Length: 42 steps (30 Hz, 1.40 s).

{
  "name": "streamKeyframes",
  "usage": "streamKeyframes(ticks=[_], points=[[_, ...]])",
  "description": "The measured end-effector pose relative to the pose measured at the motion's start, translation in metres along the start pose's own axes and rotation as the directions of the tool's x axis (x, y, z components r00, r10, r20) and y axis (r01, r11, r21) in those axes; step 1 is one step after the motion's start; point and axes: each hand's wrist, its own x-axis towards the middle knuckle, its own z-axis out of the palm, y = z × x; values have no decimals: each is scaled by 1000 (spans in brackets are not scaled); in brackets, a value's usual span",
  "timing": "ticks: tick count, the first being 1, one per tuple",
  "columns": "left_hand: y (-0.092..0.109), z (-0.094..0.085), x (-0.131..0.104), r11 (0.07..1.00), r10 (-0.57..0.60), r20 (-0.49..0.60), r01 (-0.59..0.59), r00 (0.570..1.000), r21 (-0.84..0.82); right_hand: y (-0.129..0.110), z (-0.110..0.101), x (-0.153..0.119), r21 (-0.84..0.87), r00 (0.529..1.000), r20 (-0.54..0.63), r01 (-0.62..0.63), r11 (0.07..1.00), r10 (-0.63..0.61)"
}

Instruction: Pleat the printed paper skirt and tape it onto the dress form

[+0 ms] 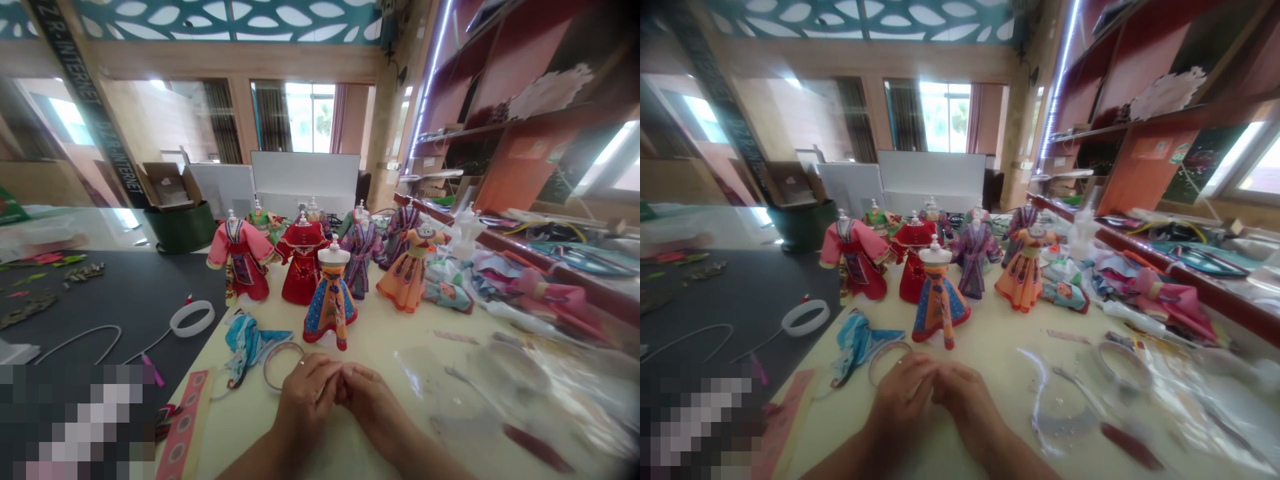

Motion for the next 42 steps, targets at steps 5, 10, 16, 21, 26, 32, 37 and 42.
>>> streamKeyframes(ticks=[5, 10, 16, 21, 26, 32, 37, 42], points=[[2, -1, 1, 1000, -16, -3, 16, 1000, -25, -1, 3, -1, 41, 999, 35, 26, 999, -27], [6, -3, 3, 1000, 6, -38, -6, 999, -3, 0, 3, -1, 38, 998, 39, 42, 998, -43], [7, -4, 4, 998, -29, -30, 27, 999, -65, -8, 5, -1, 23, 1000, 11, 17, 1000, -17], [5, -9, 8, 966, -98, 108, 121, 989, -227, -13, 0, -2, 27, 998, 34, -53, 998, 52], [2, -13, 11, 925, -98, 173, 154, 980, -347, -11, -6, -1, 44, 994, 65, -90, 995, 87], [4, -16, 12, 910, -142, 221, 215, 965, -355, -10, -7, 1, 20, 991, 82, -103, 994, 101], [2, -19, 12, 953, -73, 211, 130, 975, -274, -12, -9, 2, -24, 992, 77, -103, 994, 105], [2, -20, 13, 983, 33, 184, 1, 982, -181, -11, -11, 3, -57, 991, 81, -106, 993, 111]])
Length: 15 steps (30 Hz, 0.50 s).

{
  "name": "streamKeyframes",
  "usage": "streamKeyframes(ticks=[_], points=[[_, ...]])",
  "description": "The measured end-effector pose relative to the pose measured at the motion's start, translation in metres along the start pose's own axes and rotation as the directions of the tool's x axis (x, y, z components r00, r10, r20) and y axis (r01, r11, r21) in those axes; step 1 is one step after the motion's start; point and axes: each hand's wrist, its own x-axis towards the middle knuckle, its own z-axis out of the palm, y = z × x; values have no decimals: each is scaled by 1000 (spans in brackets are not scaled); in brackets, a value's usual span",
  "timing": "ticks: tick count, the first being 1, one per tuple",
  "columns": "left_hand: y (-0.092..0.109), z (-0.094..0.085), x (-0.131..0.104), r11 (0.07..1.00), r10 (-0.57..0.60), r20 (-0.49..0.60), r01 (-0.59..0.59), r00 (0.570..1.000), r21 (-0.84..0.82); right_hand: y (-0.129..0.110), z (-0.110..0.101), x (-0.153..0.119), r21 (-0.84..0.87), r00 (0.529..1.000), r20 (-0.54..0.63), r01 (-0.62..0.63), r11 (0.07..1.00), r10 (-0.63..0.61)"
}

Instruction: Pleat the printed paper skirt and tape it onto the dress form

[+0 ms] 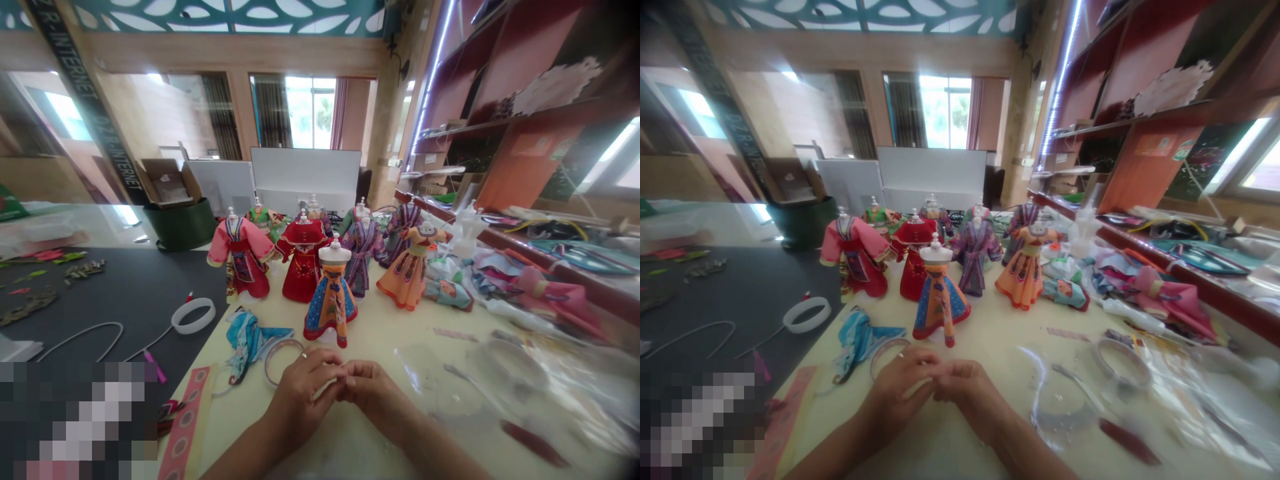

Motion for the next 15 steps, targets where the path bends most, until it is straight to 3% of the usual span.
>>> streamKeyframes(ticks=[8, 15], points=[[5, -2, 5, 1000, 14, -92, -13, 996, 15, -4, 8, -1, 51, 997, 42, 55, 997, -57], [11, -16, 16, 980, 60, -250, -9, 966, 200, -7, 5, 4, -106, 988, -97, 113, 988, -123]])
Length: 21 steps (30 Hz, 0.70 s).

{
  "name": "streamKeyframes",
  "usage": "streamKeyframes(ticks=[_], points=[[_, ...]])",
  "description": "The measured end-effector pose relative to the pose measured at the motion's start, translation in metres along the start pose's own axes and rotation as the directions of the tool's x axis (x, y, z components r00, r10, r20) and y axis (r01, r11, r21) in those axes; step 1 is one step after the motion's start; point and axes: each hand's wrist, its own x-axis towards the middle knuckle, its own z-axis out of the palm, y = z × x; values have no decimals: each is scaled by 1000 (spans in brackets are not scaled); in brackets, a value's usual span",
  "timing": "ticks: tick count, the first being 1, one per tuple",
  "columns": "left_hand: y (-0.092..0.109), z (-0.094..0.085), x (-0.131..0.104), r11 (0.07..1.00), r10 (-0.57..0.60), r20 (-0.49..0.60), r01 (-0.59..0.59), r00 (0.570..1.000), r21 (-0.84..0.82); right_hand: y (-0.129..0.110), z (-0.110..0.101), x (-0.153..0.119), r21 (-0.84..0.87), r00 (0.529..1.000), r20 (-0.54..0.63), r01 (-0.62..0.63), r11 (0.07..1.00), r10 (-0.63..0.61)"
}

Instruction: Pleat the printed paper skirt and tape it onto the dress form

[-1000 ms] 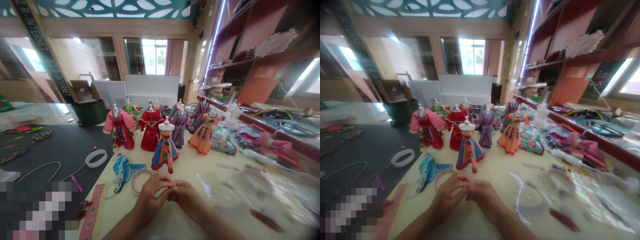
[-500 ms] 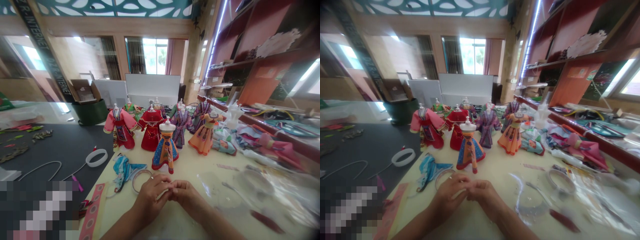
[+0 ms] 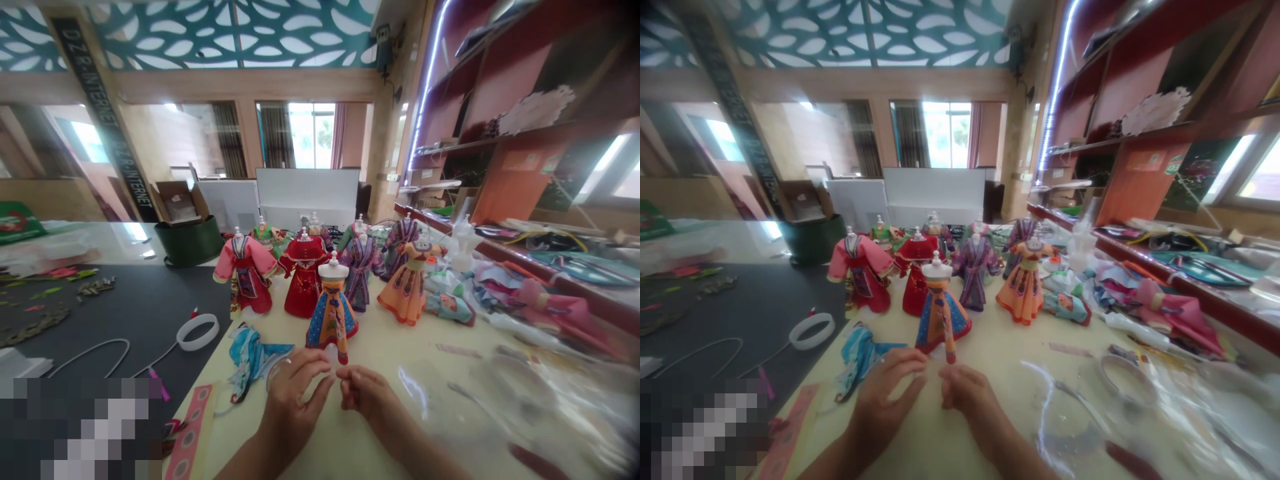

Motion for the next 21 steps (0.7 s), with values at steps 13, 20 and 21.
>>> streamKeyframes(ticks=[13, 20, 21], points=[[-7, -3, 100, 993, -114, -325, 116, 939, -12, -62, 3, 34, -641, 801, -139, 375, 669, -582], [-16, 17, 111, 993, -52, -338, 86, 940, 85, -74, 23, 90, -576, 738, -55, 527, 625, -673], [-17, 18, 111, 991, -36, -334, 77, 942, 110, -72, 25, 93, -528, 742, -21, 561, 638, -670]])
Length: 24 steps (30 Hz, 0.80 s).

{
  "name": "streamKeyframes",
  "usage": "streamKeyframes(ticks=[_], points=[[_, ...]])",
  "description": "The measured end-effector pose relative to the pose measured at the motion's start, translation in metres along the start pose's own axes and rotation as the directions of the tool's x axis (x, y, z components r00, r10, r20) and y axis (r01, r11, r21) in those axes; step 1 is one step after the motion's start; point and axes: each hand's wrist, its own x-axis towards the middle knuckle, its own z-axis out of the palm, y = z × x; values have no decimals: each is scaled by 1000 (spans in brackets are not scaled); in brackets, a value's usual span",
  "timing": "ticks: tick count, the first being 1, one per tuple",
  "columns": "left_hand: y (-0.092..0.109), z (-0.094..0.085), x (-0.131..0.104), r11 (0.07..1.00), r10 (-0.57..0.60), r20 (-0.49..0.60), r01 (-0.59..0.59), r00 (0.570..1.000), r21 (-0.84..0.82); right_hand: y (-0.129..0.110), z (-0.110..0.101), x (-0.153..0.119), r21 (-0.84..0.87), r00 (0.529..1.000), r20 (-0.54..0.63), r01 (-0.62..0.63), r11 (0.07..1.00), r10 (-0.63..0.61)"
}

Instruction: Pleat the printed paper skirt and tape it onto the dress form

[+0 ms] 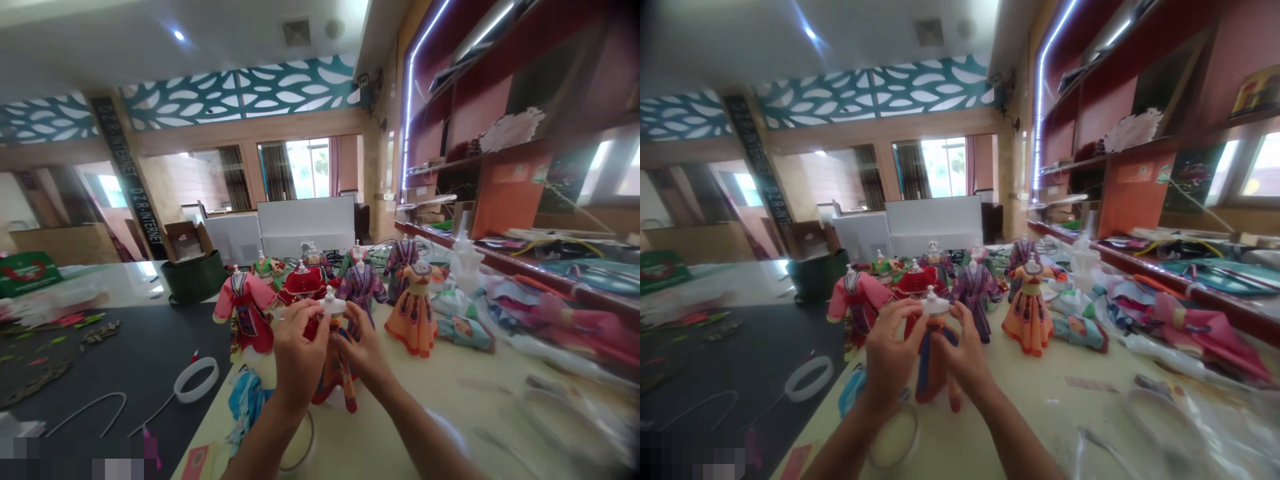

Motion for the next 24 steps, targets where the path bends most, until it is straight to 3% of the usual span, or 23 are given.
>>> streamKeyframes(ticks=[5, 14, 24], points=[[-4, 3, 1, 997, 54, 7, -55, 998, 60, 3, 12, -1, 113, 997, 60, 44, 993, -51], [-3, 4, 3, 989, 84, -13, -82, 996, 120, 12, 17, -5, -95, 997, -28, 72, 993, -75], [0, 2, 7, 967, 123, -15, -116, 992, 227, 7, 19, -8, -142, 998, -49, 40, 989, -48]])
